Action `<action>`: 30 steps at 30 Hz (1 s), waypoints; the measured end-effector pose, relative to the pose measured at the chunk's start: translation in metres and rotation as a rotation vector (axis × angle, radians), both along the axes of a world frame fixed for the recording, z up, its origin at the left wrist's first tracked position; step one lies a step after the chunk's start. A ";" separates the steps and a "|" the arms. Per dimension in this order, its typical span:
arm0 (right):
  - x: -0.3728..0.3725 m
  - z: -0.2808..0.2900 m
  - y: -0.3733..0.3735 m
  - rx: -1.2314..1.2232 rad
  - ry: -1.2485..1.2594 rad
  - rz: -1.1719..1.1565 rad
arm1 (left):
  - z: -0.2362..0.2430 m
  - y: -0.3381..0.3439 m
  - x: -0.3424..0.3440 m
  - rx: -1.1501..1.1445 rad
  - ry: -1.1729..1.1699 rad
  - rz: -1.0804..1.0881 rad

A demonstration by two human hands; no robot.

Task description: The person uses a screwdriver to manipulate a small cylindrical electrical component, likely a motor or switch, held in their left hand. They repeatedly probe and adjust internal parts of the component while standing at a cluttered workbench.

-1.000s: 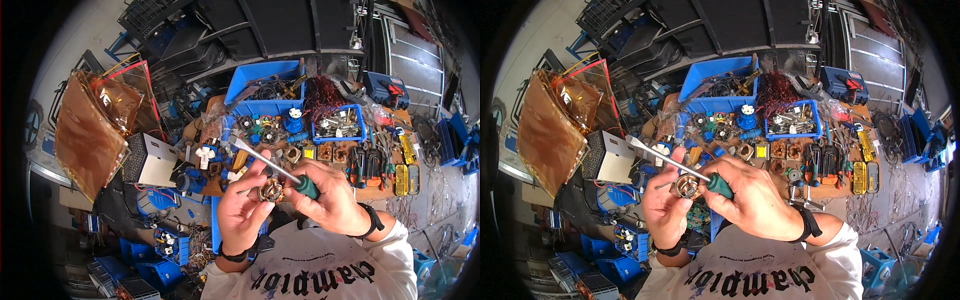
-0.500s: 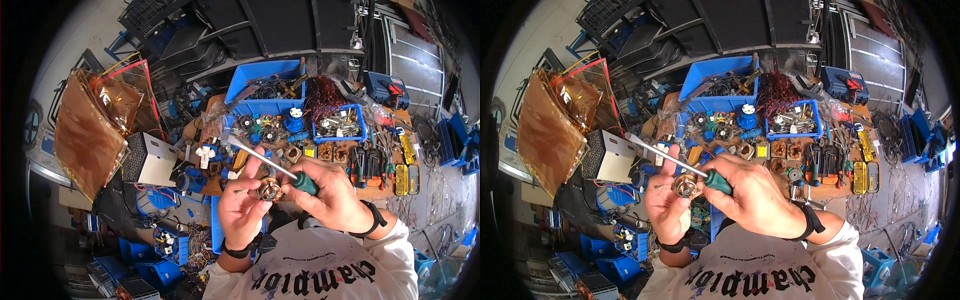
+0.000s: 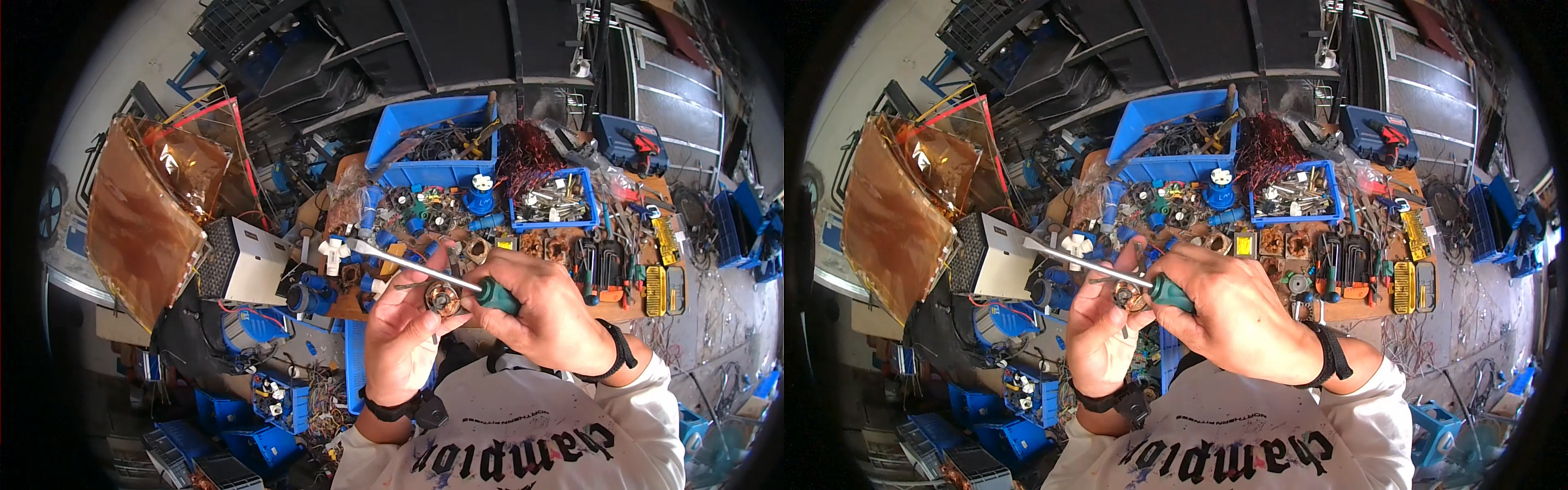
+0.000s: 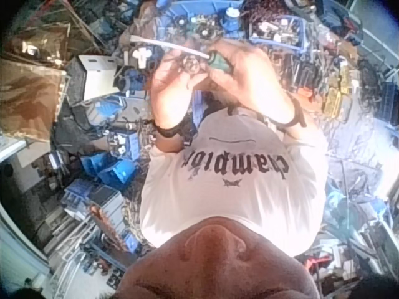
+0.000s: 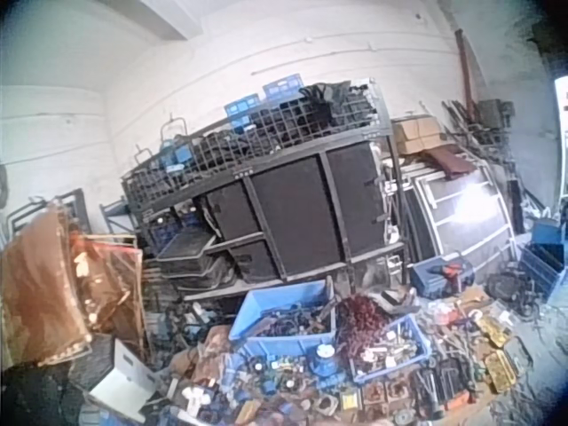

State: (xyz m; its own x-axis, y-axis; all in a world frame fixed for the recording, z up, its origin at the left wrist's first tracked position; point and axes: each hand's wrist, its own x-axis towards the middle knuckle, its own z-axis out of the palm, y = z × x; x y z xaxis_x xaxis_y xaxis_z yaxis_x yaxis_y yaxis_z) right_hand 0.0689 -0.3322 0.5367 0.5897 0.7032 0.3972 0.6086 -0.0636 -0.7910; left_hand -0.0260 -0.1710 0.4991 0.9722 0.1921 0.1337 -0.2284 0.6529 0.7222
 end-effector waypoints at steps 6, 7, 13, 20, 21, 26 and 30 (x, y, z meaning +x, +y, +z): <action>0.000 0.004 0.000 -0.056 -0.034 -0.003 | 0.002 0.004 -0.003 -0.197 0.077 -0.063; 0.000 0.005 0.000 -0.053 -0.044 0.004 | 0.002 0.005 -0.004 -0.226 0.084 -0.072; 0.001 0.007 -0.001 -0.082 -0.061 0.032 | 0.000 0.009 -0.008 -0.282 0.117 -0.121; 0.003 0.014 0.000 -0.124 -0.103 0.076 | -0.001 0.008 -0.009 -0.325 0.145 -0.127; 0.003 0.015 -0.001 -0.120 -0.105 0.082 | -0.001 0.008 -0.009 -0.323 0.139 -0.126; 0.004 0.018 -0.001 -0.155 -0.120 0.084 | 0.001 0.003 -0.008 -0.310 0.155 -0.071; 0.002 0.014 0.002 -0.126 -0.205 0.034 | 0.001 -0.001 -0.005 -0.265 0.155 -0.004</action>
State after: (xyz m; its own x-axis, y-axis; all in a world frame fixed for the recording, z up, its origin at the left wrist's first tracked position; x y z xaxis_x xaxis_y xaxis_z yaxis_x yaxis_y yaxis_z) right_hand 0.0707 -0.3302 0.5506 0.4814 0.7726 0.4138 0.7587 -0.1310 -0.6381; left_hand -0.0311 -0.1716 0.4999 0.9780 0.1963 -0.0704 -0.1255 0.8237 0.5529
